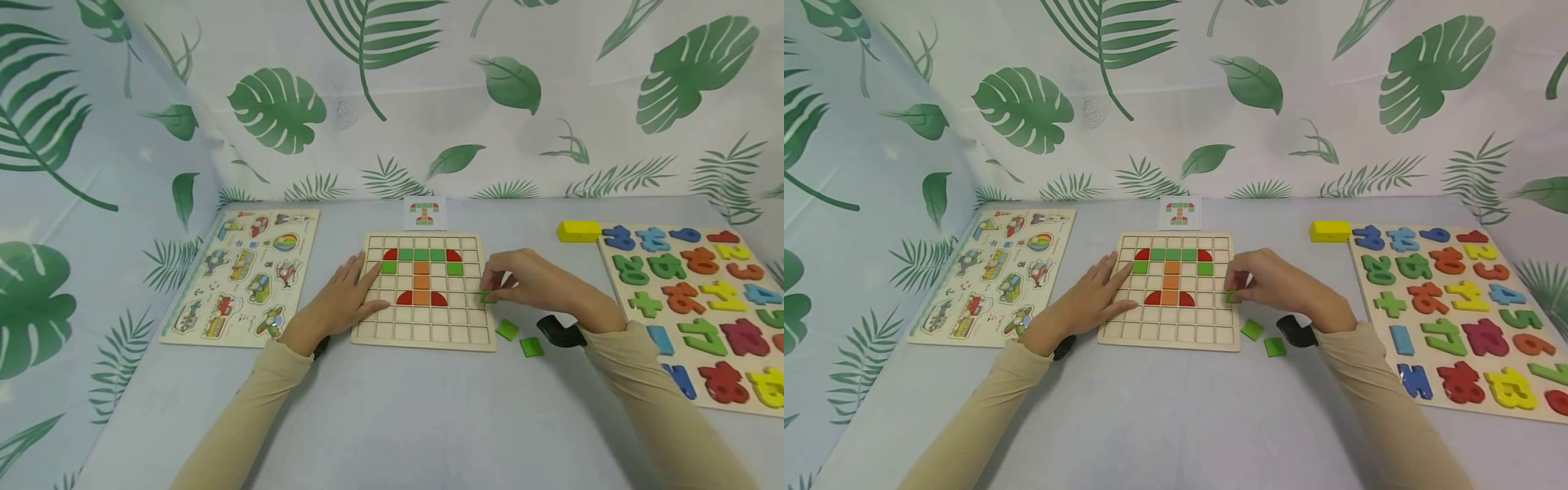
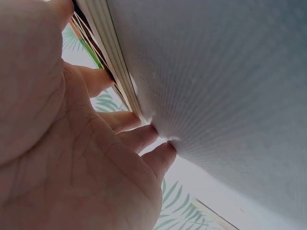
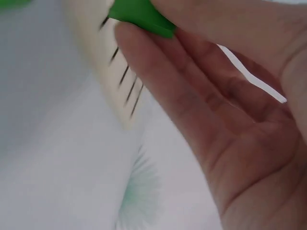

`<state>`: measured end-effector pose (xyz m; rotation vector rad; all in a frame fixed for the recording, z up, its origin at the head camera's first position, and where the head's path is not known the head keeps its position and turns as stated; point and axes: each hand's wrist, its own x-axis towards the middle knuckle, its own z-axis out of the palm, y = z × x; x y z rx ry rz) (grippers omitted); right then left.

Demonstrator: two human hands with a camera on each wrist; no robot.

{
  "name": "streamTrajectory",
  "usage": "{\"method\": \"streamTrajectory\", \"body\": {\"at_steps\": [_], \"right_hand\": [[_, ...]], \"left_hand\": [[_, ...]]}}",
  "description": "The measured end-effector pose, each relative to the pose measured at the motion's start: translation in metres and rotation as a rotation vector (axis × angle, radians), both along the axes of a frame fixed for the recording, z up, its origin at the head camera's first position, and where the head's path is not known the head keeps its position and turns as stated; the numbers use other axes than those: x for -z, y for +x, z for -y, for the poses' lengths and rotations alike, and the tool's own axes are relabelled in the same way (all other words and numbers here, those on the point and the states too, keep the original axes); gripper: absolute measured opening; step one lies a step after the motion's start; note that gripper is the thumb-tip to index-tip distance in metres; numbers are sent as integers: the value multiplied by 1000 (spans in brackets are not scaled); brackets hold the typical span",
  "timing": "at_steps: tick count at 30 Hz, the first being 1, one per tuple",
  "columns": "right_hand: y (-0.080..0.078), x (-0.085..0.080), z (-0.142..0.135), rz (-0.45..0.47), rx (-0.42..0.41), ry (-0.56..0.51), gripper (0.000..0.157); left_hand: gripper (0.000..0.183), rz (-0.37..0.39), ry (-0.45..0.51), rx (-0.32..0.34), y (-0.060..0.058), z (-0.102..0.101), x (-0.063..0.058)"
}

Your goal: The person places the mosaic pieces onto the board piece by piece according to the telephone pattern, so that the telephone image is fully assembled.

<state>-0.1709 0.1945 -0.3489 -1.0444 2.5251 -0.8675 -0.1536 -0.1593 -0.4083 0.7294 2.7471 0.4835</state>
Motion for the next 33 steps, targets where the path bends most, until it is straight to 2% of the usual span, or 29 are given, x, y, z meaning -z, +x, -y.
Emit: {"method": "streamTrajectory", "body": {"at_steps": [9,16,24,30,33], "right_hand": [[-3,-1,51,-112,-20,-120,17],[2,8,81,-118,-85,-161,14],[7,19,102,-112,-110,-166,12],[8,26,111,-163,-129,-175,10],[8,32,113,-157,-130,-171,9]], "left_hand": [[80,-2,6,4,0,-1,2],[79,-11,-8,-6,-1,0,0],[79,-1,-5,-9,-1,1,0],[79,-1,4,-8,-2,2,2],[80,-1,-14,-10,-1,1,1]]}}
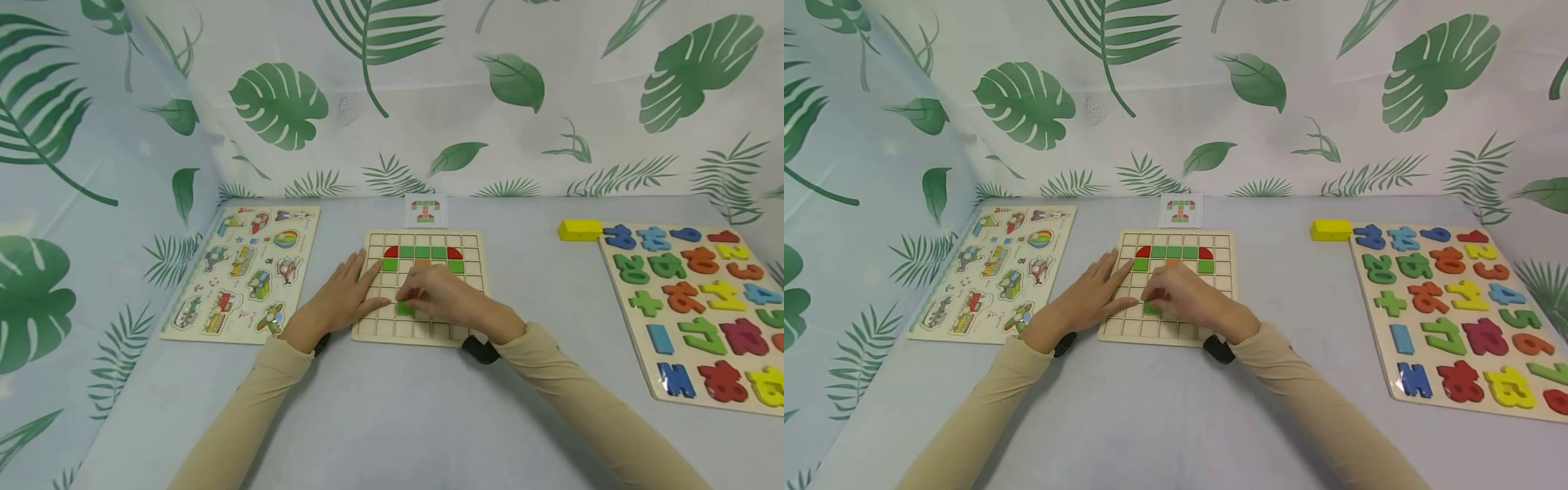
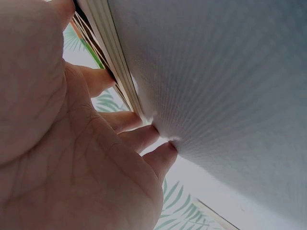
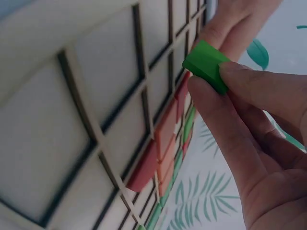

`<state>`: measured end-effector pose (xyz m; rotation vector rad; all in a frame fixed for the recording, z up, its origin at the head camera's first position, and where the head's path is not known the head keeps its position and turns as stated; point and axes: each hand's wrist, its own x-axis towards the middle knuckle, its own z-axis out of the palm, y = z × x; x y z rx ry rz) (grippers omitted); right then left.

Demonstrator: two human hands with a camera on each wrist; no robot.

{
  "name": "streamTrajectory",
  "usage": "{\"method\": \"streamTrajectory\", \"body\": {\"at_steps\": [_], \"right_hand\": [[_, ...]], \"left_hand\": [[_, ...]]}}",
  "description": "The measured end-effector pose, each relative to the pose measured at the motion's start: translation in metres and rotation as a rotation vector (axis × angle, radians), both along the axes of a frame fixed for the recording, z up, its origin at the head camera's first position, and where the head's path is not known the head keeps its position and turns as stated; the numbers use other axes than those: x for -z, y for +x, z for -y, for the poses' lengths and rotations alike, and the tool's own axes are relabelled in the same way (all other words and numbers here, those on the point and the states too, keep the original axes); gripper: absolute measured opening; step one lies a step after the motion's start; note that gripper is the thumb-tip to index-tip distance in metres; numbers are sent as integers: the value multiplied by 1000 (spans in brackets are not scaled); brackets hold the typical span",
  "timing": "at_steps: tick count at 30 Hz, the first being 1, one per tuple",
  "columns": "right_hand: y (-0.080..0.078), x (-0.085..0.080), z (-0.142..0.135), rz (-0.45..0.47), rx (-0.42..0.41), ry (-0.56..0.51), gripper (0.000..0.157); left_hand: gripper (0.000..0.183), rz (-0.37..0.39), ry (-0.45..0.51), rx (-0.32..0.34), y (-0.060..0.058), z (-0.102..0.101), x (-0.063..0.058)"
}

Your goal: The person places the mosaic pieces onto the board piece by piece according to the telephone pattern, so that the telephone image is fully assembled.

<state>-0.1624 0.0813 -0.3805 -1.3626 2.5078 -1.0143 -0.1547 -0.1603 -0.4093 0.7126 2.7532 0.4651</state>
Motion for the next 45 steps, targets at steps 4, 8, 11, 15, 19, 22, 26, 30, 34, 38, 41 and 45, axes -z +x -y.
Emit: {"method": "streamTrajectory", "body": {"at_steps": [4,8,11,15,19,22,26,30,34,38,41,45], "right_hand": [[1,4,1,20,3,9,9],[1,7,2,31,6,10,9],[0,7,2,27,9,14,9],[0,7,3,25,18,26,9],[1,7,3,33,27,42,9],[2,6,4,40,26,51,9],[2,4,5,31,22,72,10],[4,1,7,16,22,112,10],[6,-1,9,5,32,154,11],[7,-1,10,-2,43,184,13],[8,-2,11,-9,47,195,13],[9,-3,12,-25,44,207,13]], "left_hand": [[80,6,-5,-6,1,-1,-1],[79,-7,3,-3,1,-1,-1],[79,-11,6,-1,1,0,-1],[79,-8,6,-2,2,0,-2],[79,-1,7,-5,2,0,-2],[79,7,4,-7,1,0,-2],[79,2,5,-6,1,0,-1],[79,1,9,-6,1,0,0],[79,5,13,-7,2,0,-2],[78,4,15,-7,2,0,-2],[78,2,12,-6,1,0,-2],[78,0,12,-4,1,1,-1]]}}
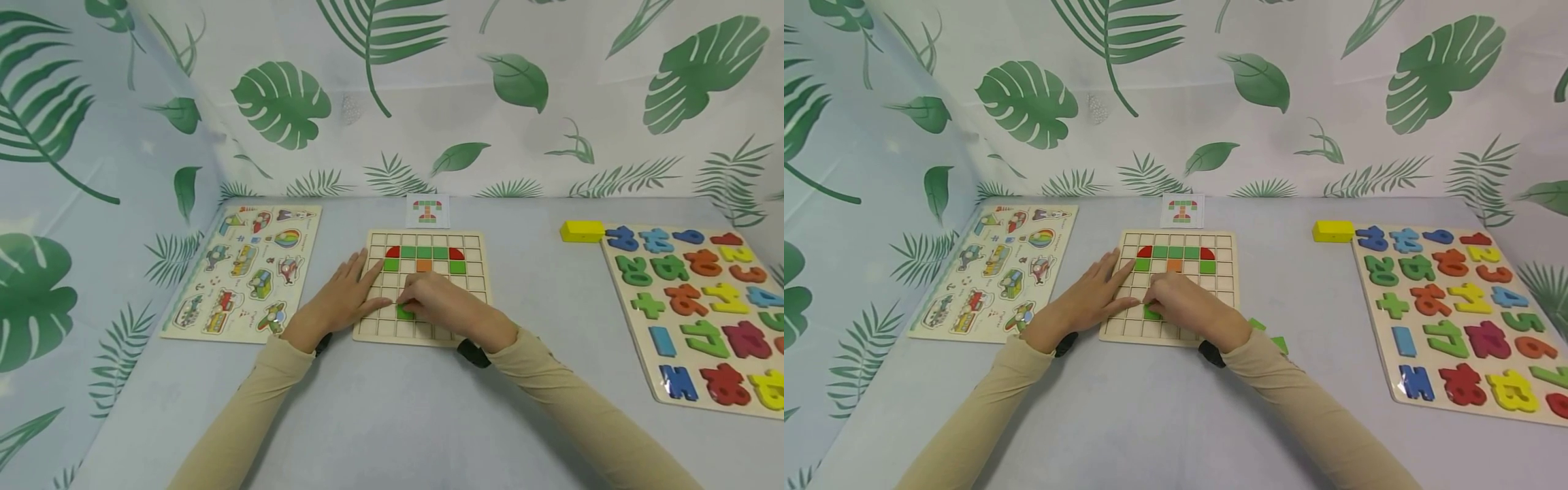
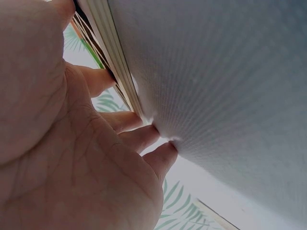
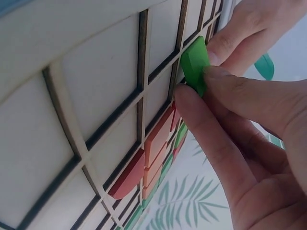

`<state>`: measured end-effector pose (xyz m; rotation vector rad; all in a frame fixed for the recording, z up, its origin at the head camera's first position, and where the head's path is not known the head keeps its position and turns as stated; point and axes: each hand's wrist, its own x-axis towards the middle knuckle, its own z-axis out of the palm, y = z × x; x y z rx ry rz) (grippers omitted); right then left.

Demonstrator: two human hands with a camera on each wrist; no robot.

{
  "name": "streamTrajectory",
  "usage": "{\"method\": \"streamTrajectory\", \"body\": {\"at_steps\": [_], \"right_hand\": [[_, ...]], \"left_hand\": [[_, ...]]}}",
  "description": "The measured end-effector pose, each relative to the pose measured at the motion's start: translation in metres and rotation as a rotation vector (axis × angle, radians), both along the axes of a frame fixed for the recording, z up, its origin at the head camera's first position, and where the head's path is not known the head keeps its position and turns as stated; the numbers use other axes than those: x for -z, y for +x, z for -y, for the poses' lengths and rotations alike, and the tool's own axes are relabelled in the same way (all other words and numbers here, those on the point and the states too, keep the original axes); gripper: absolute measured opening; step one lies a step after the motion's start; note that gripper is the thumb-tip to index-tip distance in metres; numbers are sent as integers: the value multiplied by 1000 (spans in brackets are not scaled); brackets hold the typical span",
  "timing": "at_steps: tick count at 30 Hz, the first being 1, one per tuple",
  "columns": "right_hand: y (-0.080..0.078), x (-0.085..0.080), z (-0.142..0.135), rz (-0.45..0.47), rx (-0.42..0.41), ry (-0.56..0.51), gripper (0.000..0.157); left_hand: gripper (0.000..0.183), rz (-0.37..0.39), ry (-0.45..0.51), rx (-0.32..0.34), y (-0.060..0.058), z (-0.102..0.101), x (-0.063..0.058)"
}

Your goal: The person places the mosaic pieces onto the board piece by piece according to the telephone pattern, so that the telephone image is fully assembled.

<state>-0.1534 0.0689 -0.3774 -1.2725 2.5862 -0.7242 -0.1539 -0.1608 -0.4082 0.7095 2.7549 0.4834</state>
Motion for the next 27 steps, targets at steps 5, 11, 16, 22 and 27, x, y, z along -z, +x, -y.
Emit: {"method": "streamTrajectory", "body": {"at_steps": [5,11,16,22,27], "right_hand": [[2,-1,1,-28,-2,6,12],[3,-2,2,-68,3,29,10],[4,-2,4,-133,-24,52,5],[3,1,5,-198,-53,67,10],[2,1,5,-204,-71,85,12]], "left_hand": [[78,-4,2,2,0,0,0],[78,-6,-3,2,0,0,0],[78,1,-5,0,0,-1,-1],[79,6,-9,-5,1,-1,-3],[78,-3,-3,-4,1,-1,-2]]}}
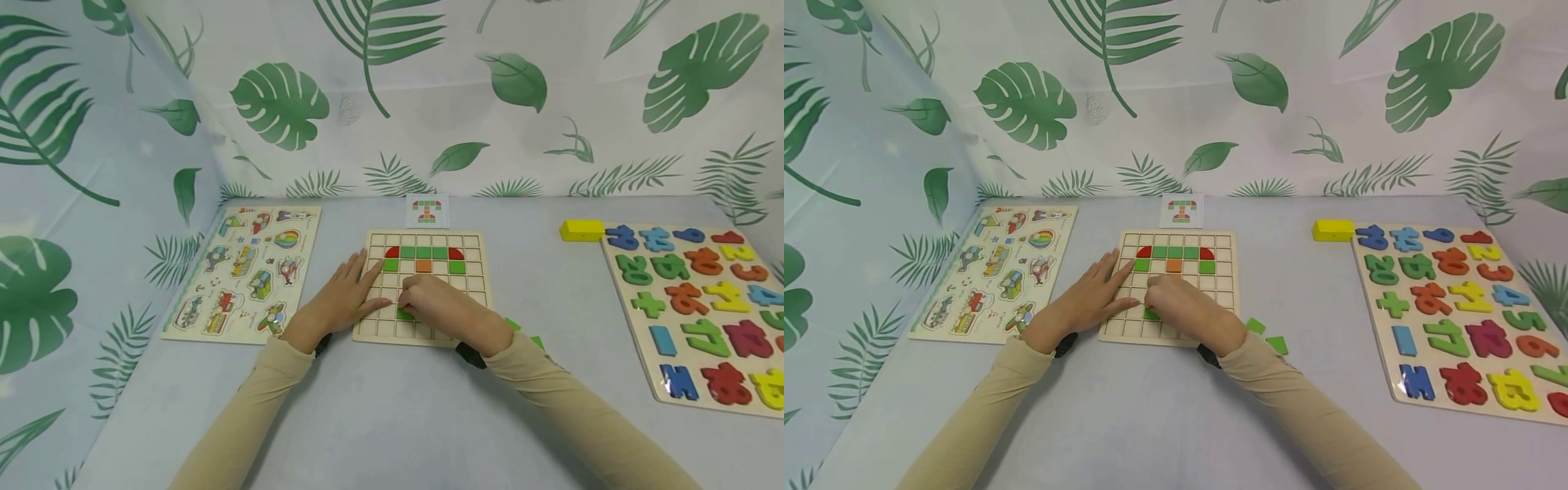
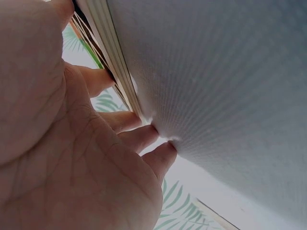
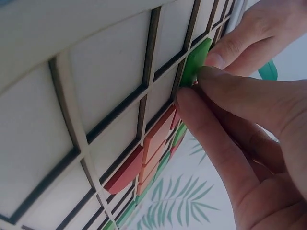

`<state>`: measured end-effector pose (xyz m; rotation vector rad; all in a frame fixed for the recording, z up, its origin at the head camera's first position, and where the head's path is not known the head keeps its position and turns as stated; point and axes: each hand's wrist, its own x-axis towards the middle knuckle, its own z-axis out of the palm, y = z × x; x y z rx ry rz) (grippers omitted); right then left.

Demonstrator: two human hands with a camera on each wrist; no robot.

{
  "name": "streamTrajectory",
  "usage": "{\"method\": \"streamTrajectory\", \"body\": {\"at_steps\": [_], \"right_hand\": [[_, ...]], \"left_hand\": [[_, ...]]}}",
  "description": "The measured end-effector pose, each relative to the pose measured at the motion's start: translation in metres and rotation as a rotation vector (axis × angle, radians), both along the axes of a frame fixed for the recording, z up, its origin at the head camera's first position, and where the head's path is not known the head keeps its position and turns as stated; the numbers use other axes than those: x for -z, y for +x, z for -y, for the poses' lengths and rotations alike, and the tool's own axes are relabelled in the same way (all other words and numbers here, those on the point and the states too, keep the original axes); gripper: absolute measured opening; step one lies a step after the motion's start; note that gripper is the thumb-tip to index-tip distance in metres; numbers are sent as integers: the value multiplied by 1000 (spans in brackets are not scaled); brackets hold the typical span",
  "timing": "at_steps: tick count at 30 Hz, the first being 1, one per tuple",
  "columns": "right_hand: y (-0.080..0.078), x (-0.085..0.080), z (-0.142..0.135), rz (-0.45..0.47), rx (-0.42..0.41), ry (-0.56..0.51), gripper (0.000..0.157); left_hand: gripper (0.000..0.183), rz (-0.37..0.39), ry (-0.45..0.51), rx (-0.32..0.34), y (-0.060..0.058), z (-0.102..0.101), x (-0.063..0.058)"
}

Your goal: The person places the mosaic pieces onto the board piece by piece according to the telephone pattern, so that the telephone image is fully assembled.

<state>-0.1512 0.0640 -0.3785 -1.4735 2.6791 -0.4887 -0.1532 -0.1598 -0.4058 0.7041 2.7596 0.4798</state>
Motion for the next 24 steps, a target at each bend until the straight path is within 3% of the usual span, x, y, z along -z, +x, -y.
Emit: {"method": "streamTrajectory", "body": {"at_steps": [6,14,20,24], "right_hand": [[-1,-2,-9,111,-22,-62,7],[-7,-10,-39,326,-45,-98,13],[-13,-22,-82,475,25,-80,13],[-14,-30,-111,506,107,-37,15]], "left_hand": [[78,2,2,3,1,0,0],[79,0,5,5,1,0,1],[80,0,10,13,0,0,3],[80,-2,8,16,1,0,2]]}}
